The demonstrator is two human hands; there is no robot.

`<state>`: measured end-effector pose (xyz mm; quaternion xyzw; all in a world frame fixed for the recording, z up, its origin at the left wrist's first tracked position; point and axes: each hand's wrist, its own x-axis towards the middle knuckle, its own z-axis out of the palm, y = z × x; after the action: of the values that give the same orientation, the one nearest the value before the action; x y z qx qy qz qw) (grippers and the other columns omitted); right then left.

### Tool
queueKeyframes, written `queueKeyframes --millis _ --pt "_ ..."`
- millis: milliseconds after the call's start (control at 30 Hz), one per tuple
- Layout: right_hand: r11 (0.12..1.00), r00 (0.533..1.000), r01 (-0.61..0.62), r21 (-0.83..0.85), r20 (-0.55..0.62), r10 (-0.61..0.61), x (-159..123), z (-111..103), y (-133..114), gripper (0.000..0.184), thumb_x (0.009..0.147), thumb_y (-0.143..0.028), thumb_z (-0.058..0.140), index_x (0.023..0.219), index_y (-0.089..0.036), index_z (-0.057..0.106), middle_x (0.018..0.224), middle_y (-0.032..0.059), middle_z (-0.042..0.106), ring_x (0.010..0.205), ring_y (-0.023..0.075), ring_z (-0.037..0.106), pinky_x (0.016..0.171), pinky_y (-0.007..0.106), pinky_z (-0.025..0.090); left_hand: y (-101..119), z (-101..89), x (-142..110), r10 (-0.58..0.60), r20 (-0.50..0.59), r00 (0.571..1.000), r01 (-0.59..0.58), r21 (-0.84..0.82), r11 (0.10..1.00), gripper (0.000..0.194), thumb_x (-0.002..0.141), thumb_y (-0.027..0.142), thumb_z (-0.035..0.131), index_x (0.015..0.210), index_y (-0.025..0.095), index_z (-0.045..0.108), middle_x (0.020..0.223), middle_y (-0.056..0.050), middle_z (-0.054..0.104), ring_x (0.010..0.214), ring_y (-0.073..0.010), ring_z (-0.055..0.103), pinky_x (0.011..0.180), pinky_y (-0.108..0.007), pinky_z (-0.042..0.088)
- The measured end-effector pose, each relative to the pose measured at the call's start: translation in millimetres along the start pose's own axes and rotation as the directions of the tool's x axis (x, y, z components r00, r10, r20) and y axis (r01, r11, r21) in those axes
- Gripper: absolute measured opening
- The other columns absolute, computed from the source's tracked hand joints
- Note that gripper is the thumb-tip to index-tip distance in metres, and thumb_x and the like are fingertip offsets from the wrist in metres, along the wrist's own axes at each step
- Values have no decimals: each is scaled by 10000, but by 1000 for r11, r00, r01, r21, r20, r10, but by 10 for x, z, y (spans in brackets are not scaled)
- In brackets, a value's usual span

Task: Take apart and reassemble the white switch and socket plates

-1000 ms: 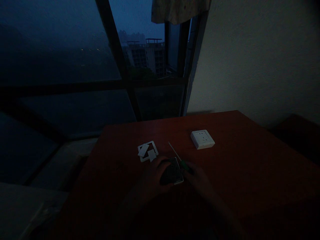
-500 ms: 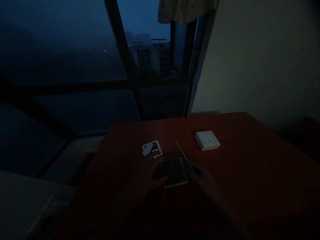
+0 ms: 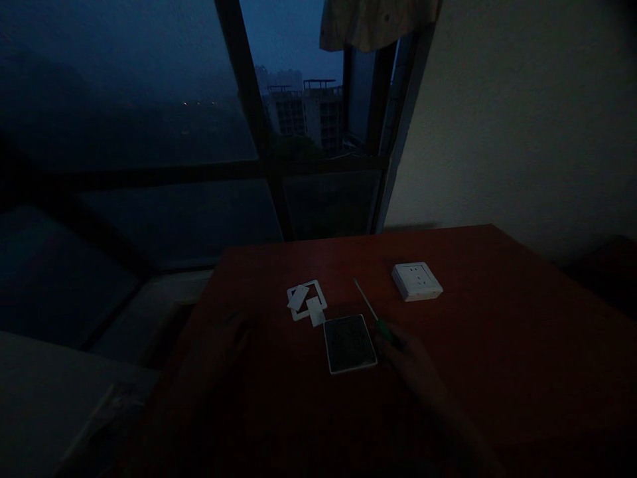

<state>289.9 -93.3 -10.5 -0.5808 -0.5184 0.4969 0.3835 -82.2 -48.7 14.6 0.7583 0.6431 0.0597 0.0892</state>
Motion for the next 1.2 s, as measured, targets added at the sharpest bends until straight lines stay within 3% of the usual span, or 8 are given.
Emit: queueKeyframes --millis 167,333,567,667,867,1000,1200 --pt "1000 1000 10 -8 -12 -10 -3 6 -8 390 801 -485 554 1004 -169 658 954 65 706 897 249 642 792 329 489 45 45 -12 -6 21 1000 8 -63 998 271 882 277 390 1007 213 621 1072 -72 651 973 -243 596 863 -378 454" --pt "1000 999 6 -20 -31 -7 -9 11 -29 427 784 -506 567 1023 -165 662 958 68 714 881 254 649 775 336 497 188 74 -64 -22 -18 1000 18 -174 985 219 837 282 453 963 228 623 1004 -44 682 903 -226 625 793 -341 484" --pt "999 998 43 -32 -39 -44 -10 6 17 398 809 -485 564 1042 -176 653 1025 81 699 949 268 629 845 364 470 874 -11 -39 169 -110 980 -198 -384 902 137 848 285 522 892 240 643 930 -2 692 855 -184 640 767 -297 502" --pt "997 997 70 -29 -21 -71 -5 10 25 369 827 -466 548 1033 -176 646 998 78 696 933 260 627 835 357 470 1216 -48 34 329 -126 936 -351 -409 842 103 846 222 560 883 227 656 888 3 679 830 -159 631 767 -268 482" --pt "993 992 118 7 -42 -118 23 24 47 348 803 -453 573 995 -179 664 967 62 703 904 250 625 822 344 473 1728 23 227 484 -90 870 -476 -407 780 148 873 152 570 957 232 662 964 -2 658 878 -141 617 780 -233 462" --pt "992 992 123 3 -40 -123 14 29 18 335 807 -444 562 979 -174 661 945 48 699 894 236 620 813 317 471 1849 63 312 509 -38 860 -485 -375 790 152 856 122 584 948 225 649 958 0 665 890 -157 616 783 -247 454" --pt "992 992 123 11 -32 -123 1 36 -5 320 814 -428 551 983 -174 646 934 43 693 881 228 621 790 300 472 1853 112 333 537 -8 843 -506 -347 789 130 865 127 560 905 226 635 919 10 658 865 -157 611 755 -244 440"
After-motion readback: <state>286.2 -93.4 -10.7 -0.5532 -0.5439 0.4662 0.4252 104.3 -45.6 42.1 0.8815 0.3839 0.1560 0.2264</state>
